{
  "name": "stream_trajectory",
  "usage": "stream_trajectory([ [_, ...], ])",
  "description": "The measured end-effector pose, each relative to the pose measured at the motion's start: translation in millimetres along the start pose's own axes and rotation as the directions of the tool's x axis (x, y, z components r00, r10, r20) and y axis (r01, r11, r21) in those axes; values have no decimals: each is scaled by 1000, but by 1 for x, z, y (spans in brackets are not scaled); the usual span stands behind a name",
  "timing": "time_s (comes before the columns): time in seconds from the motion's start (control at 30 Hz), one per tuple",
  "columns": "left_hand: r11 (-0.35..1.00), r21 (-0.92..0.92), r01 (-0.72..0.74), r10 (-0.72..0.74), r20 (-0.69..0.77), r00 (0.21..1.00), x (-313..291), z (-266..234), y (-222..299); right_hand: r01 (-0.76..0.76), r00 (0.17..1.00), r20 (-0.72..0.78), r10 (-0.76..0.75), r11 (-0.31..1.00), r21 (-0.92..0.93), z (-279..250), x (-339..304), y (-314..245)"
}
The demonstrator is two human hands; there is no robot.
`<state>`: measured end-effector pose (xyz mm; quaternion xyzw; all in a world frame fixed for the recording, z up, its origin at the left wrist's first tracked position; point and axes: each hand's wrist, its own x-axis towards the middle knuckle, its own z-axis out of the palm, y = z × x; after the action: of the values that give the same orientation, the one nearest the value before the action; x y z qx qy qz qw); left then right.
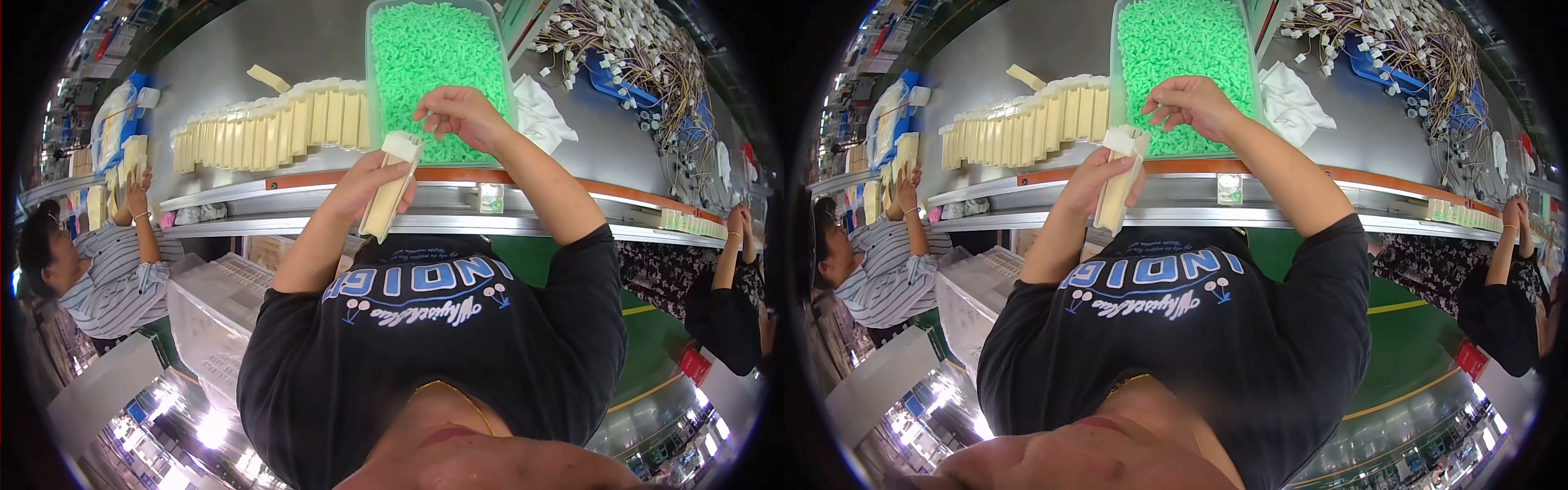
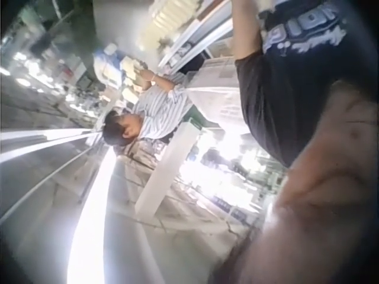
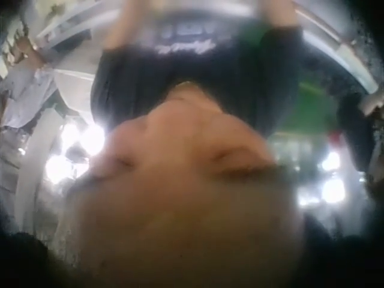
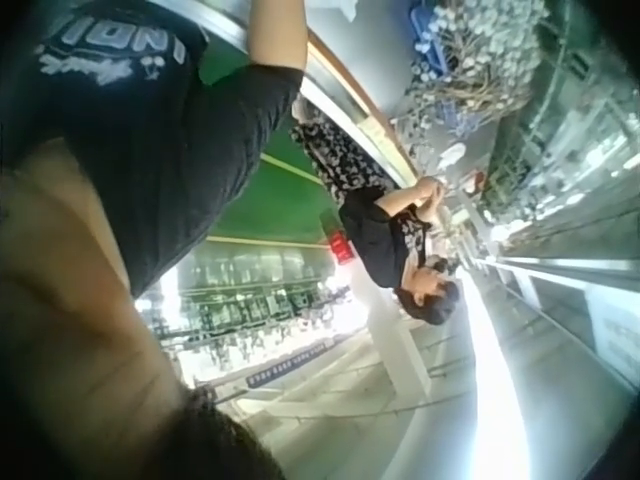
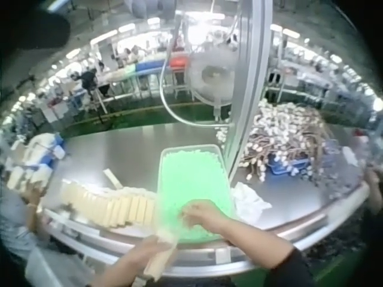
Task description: The person assembles green plastic pieces into cream-colored plastic housings by hand, taking the pieces from a plastic bin and inserting them into the housings on an assembly line.
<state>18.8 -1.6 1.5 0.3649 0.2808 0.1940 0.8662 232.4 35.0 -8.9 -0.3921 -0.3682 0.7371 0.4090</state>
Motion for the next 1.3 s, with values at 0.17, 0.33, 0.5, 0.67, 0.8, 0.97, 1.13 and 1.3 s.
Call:
stream_trajectory([
  [0.17, 1000, -20, 1, -2, -34, 999, -4, -3, 2, -165, 983, -60, 171, 982, 94, 8, 1, 3],
  [0.33, 1000, -8, -8, 8, -9, 1000, -4, -5, -1, -146, 988, 66, 143, 988, 41, 3, -4, -5],
  [0.5, 999, 30, -31, 29, 61, 998, -9, 2, 1, -185, 977, 70, 201, 966, -182, 24, -24, -31],
  [0.67, 996, 71, -61, 41, 250, 967, -15, 10, 5, -38, 987, 121, 107, 882, -469, 60, -55, -66],
  [0.8, 991, 73, -111, 82, 319, 944, -11, 16, 0, 186, 967, 256, 6, 669, -719, 69, -71, -75],
  [0.97, 985, 98, -141, 104, 311, 945, -6, 19, -7, 465, 882, 407, -237, 301, -832, 77, -76, -64],
  [1.13, 976, 119, -182, 134, 331, 934, -6, 17, -9, 415, 907, 338, -252, 391, -822, 81, -84, -79],
  [1.3, 970, 155, -188, 129, 329, 935, -2, 15, -12, 395, 918, 343, -198, 381, -836, 80, -83, -71],
])
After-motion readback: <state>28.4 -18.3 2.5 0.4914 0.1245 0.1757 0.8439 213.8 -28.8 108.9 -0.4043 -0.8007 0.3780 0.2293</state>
